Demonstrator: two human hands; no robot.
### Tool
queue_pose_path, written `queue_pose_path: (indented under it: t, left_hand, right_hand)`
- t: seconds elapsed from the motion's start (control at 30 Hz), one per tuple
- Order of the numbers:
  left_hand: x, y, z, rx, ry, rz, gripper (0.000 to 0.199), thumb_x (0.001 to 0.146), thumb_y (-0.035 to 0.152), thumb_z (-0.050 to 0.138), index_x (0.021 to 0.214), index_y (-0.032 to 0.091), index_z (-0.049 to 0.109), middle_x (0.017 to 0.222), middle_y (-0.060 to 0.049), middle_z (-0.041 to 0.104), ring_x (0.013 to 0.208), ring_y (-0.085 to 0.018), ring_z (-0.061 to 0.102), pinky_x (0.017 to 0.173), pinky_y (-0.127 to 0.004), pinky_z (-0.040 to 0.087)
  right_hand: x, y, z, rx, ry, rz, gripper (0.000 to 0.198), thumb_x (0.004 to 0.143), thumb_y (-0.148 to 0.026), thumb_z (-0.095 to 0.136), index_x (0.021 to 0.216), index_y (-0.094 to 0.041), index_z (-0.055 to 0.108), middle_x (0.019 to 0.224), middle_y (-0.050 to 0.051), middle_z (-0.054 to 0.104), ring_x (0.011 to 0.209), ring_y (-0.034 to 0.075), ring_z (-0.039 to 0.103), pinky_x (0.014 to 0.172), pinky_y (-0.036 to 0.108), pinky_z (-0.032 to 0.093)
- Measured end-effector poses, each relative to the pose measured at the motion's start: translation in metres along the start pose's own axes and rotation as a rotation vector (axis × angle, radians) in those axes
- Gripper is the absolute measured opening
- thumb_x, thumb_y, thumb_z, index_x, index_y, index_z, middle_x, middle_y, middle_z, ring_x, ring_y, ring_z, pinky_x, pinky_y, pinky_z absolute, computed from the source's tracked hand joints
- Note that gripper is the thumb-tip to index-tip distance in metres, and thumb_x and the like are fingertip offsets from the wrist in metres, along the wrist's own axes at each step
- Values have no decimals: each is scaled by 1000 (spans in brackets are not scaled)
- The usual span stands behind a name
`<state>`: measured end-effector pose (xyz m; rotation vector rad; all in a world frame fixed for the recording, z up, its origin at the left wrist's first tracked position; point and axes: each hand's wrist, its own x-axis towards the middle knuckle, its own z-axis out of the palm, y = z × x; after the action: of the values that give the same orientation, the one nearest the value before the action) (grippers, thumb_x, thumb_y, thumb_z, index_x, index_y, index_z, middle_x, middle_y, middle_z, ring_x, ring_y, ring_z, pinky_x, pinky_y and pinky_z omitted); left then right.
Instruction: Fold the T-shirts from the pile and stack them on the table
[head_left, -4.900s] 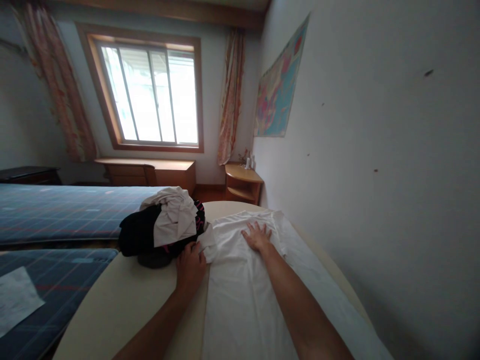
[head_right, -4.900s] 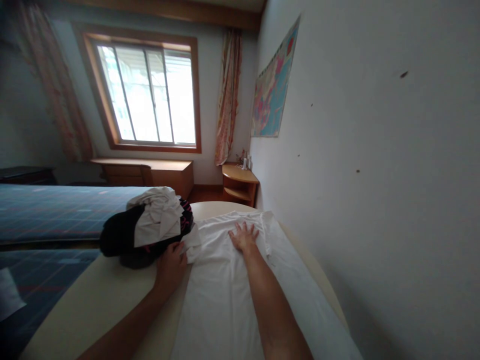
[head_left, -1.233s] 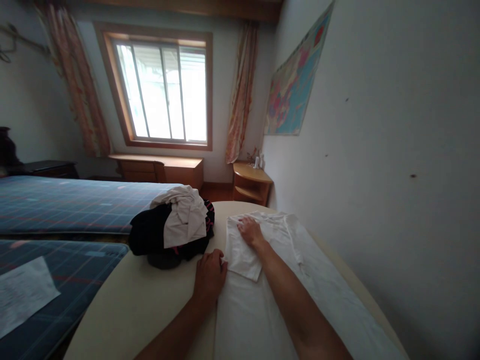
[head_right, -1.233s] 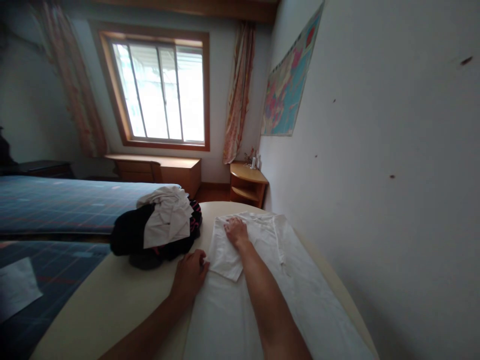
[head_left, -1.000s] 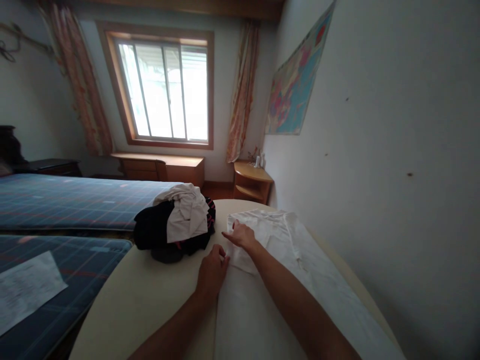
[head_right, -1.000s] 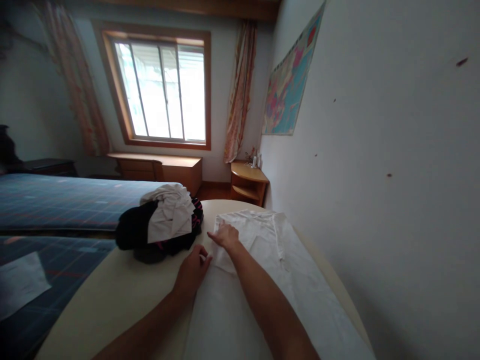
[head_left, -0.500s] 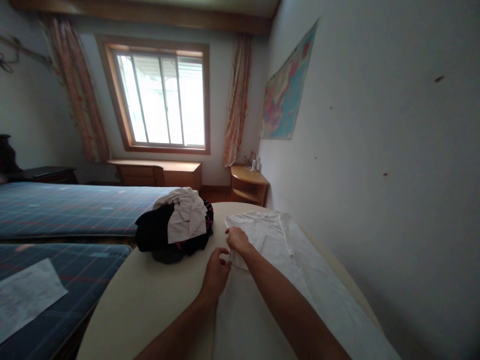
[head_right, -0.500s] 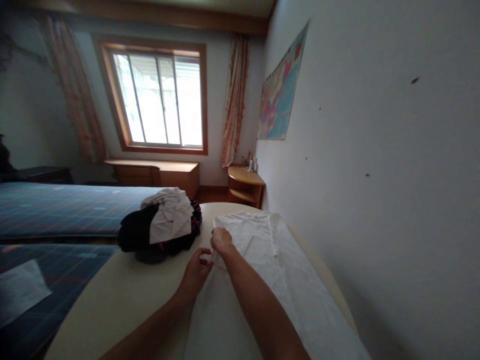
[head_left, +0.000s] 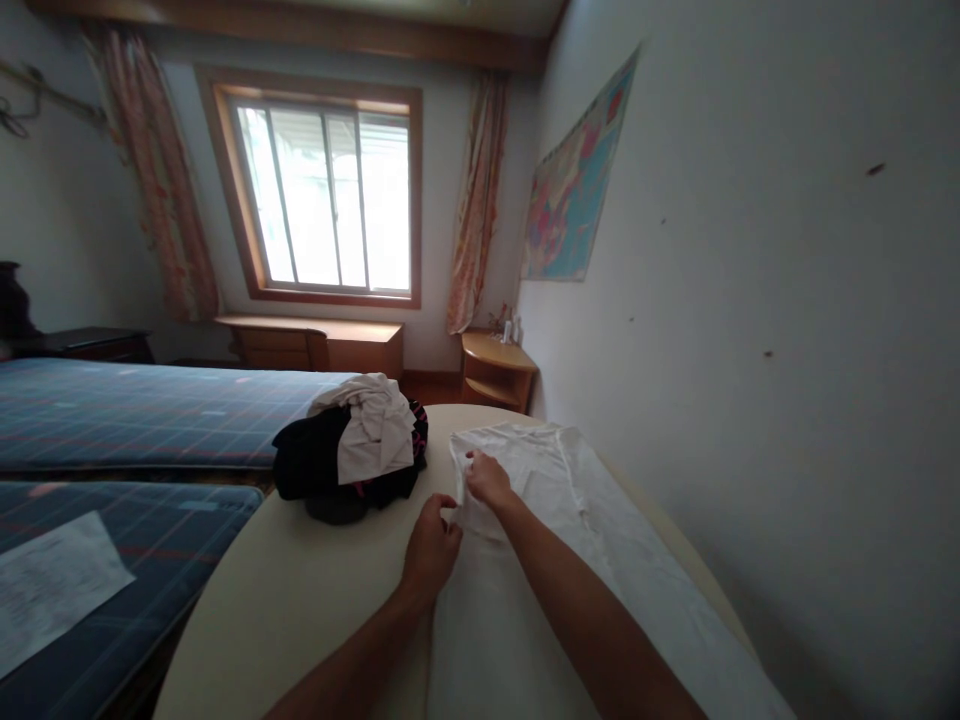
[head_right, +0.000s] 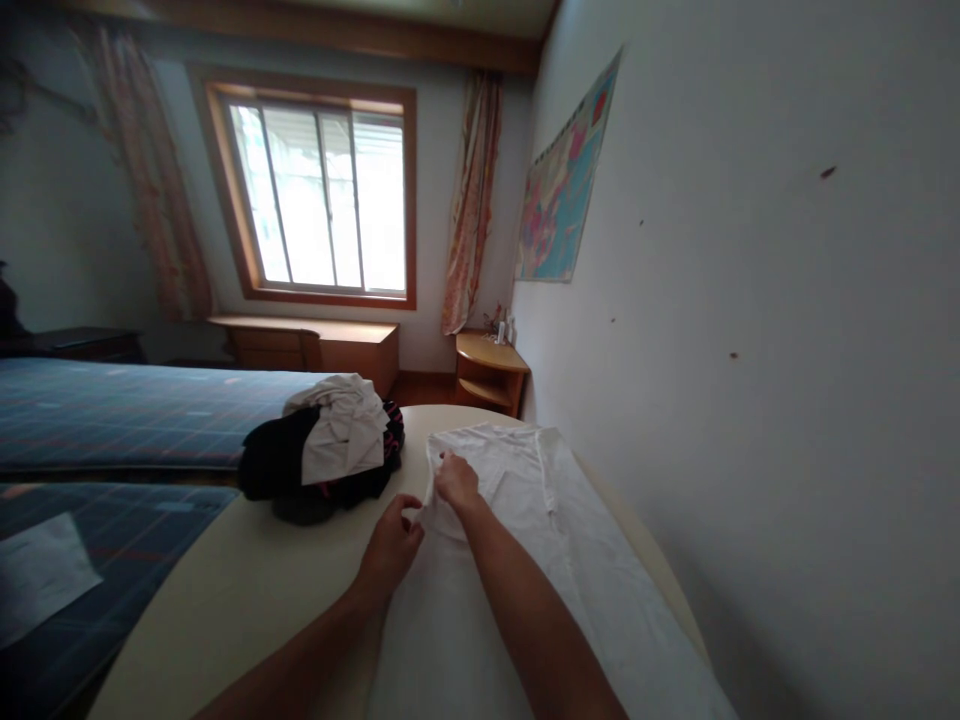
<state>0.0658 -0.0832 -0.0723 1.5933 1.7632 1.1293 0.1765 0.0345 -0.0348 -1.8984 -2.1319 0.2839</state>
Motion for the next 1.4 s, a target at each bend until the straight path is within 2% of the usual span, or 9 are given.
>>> queue_pose_path:
  t: [0.27,0.5,0.6,0.77,0.9,1.0,1.13,1.2,1.4]
  left_hand:
    - [5,1,-19,381,2,107,37,79,6,53,113,20,60,114,-6,67,104,-19,63,87,-28,41]
    - [6,0,-19,496,-25,152,30,85,10,52,109,21,66,114,-6,68,109,-20,60,91,-31,40]
    - [5,-1,-20,519,-16,165,31,86,11,51,111,21,67,114,-7,68,108,-21,60,90,-32,40]
    - [3,0,-20,562,-28,192,33,86,12,52,113,23,69,111,-7,68,106,-22,59,88,-33,39]
    - [2,1,-20,588,-30,216,33,86,12,51,111,23,71,108,-7,68,104,-23,58,87,-34,39]
    - [2,0,-19,593,-14,234,31,85,12,52,107,23,71,106,-7,68,103,-24,58,87,-35,38]
    - [2,-1,-18,606,-7,241,28,85,13,53,105,21,71,105,-7,67,103,-24,58,87,-36,38]
    - [2,0,-18,615,-18,236,27,86,14,52,105,21,70,106,-7,67,105,-24,57,87,-36,37]
    - [2,3,-20,661,-55,216,26,87,15,53,105,21,69,108,-6,66,107,-23,56,89,-35,36]
  right_hand:
    - [-7,69,-28,-154,83,297,43,88,-31,55,121,-4,62,124,29,59,115,38,59,88,44,48]
    - [-9,94,-23,-128,45,243,34,92,-36,49,108,-13,69,118,19,67,111,29,63,85,33,48]
    - [-6,93,-23,-103,56,246,34,95,-34,43,107,-14,69,112,17,70,106,26,66,81,31,48]
    - [-6,90,-26,-107,120,289,38,97,-25,36,124,-10,57,107,20,69,98,27,67,80,36,47]
    - [-12,79,-24,-142,188,232,44,91,-26,47,134,-14,49,128,21,58,116,31,56,91,42,43]
    - [-16,63,-17,-146,213,70,47,92,-32,49,137,-22,49,142,14,49,128,28,46,102,41,35]
    - [-20,36,4,-86,52,-238,50,96,-43,42,141,-24,48,150,10,44,137,27,36,113,44,23]
    - [-21,25,16,-68,-69,-308,54,97,-48,37,146,-26,42,155,7,38,142,27,30,115,47,20]
    - [-15,7,30,-93,-166,-223,60,98,-51,25,154,-28,26,163,3,18,148,35,11,115,58,10]
